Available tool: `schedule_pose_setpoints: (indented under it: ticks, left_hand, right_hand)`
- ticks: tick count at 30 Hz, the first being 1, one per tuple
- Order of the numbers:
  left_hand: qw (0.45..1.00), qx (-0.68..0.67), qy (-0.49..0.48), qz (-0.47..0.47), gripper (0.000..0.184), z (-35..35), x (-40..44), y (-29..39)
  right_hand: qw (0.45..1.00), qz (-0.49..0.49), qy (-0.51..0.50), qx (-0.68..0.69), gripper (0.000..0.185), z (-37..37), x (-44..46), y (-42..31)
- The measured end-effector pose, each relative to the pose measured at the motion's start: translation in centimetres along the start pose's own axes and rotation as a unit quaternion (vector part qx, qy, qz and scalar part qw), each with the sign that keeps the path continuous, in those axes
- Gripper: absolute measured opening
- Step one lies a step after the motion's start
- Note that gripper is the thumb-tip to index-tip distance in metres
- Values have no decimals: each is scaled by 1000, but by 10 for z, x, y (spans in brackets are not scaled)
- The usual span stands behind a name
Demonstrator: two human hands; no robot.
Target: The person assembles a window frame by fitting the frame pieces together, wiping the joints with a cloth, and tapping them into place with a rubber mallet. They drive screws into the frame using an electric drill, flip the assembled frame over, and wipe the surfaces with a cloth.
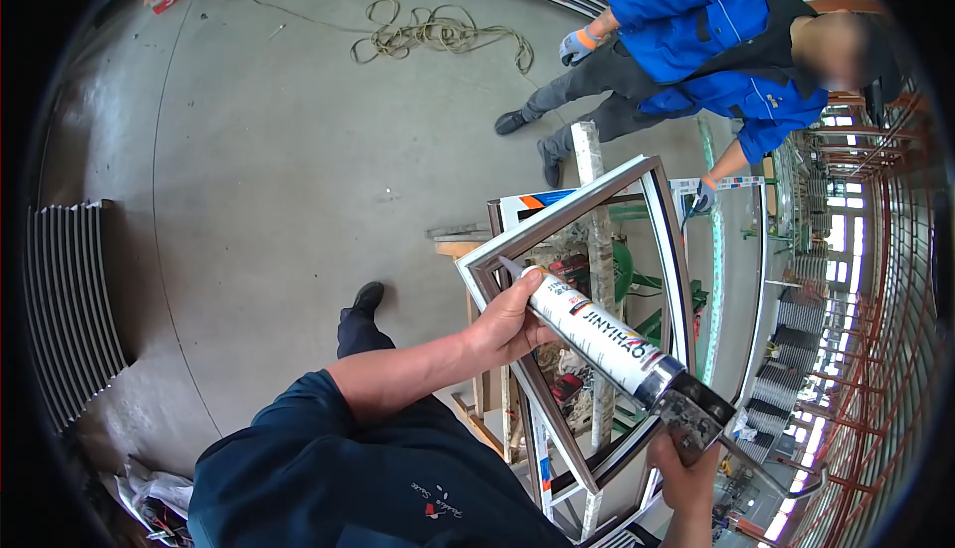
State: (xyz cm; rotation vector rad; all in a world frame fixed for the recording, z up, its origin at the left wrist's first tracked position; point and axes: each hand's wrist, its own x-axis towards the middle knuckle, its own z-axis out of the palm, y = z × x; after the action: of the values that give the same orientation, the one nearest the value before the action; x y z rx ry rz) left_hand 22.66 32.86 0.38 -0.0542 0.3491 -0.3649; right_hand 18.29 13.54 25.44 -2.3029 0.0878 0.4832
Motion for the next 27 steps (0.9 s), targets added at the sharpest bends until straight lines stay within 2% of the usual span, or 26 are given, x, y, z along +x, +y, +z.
schedule_pose_setpoints:
  ticks: [2,4,5,7,9,11,16,20,27]
  left_hand:
    - [999,3,-10,-32,51,1,13,1]
    - [995,31,-61,-70,65,-8,18,-4]
    - [992,54,-72,-84,67,-12,11,-6]
    - [984,100,-103,-106,68,-24,-11,-1]
    - [977,166,-79,-109,64,-42,-33,11]
    - [978,173,-46,-105,62,-73,-54,29]
    - [978,189,91,1,49,-130,-109,85]
    - [959,194,191,81,42,-144,-133,116]
    - [939,188,241,159,40,-161,-151,125]
  right_hand:
    - [998,27,63,-8,23,4,9,-15]
    - [997,34,64,-37,11,-3,25,-19]
    - [995,35,59,-67,10,-6,35,-24]
    - [992,40,63,-100,11,-19,53,-20]
    - [991,45,76,-103,21,-21,73,-31]
    - [987,42,87,-128,28,-29,93,-33]
    - [984,9,114,-135,35,-48,145,-33]
    - [984,-15,129,-125,38,-66,187,-28]
    - [979,19,181,-94,32,-85,250,-28]
